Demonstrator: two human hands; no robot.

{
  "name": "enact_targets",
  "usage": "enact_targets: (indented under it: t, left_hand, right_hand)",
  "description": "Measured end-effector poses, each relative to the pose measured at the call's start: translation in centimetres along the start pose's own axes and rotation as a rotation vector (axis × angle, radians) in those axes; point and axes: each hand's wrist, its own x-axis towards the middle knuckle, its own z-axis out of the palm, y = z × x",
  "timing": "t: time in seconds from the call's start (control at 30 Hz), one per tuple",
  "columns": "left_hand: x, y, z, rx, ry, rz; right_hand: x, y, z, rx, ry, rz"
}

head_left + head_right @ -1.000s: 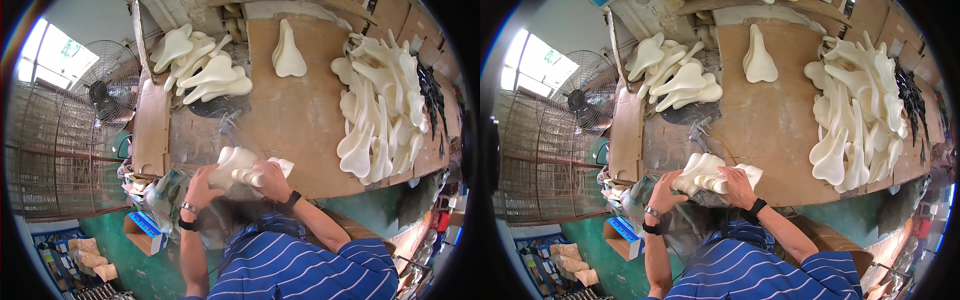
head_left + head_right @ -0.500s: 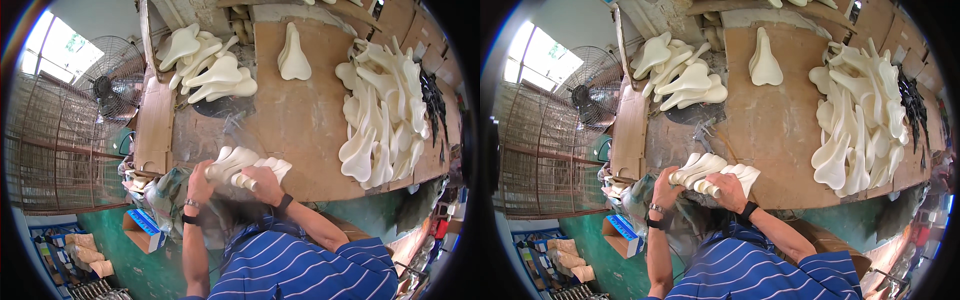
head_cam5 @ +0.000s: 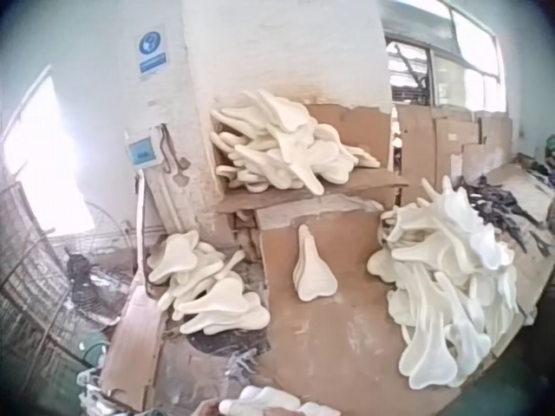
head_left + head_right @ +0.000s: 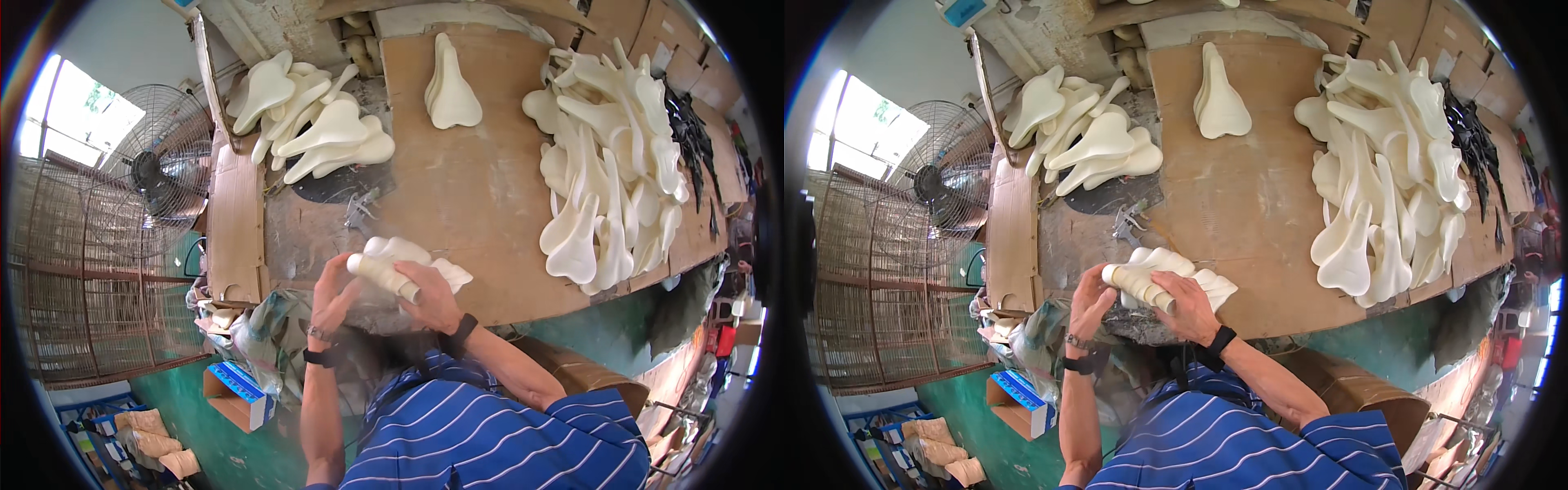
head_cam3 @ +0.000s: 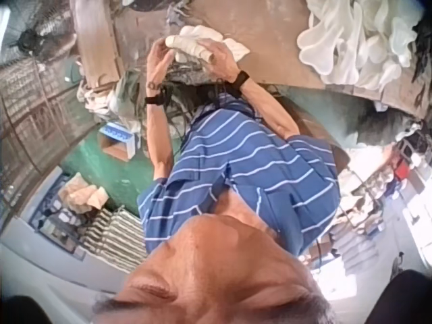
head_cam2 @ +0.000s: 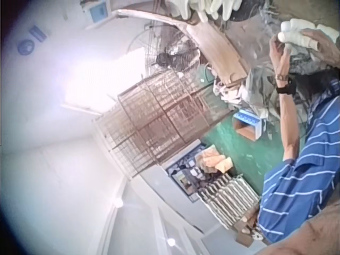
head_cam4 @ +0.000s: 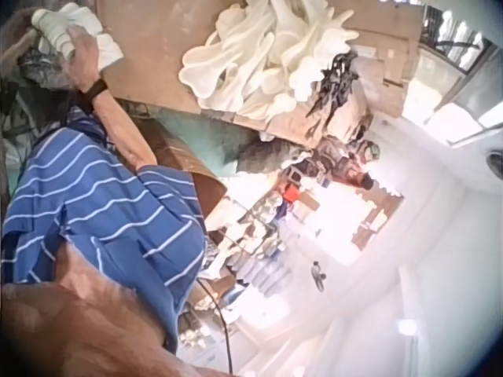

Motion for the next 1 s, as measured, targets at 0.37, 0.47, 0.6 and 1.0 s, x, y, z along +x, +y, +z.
enact_targets:
  t: [0.37,0.47,0.6,1.0]
  left_hand:
    - [3.0,-2.2,2.4,0.193,0.030,0.019]
    - [3.2,-3.1,2.0,0.214,0.082,0.110]
    - [0.6,-5.3,1.0,0.085,0.276,0.155]
    - [-20.3,-39.0,-18.8,0.755,0.839,-0.805]
  right_hand:
    - [5.4,0.1,0.6,0.094,-0.111,0.103]
    - [5.8,-0.7,2.4,0.113,-0.092,0.202]
    - [6.2,-1.1,3.7,0.049,-0.047,0.147]
    - [2.7,4.0,1.8,-0.020,0.038,0.333]
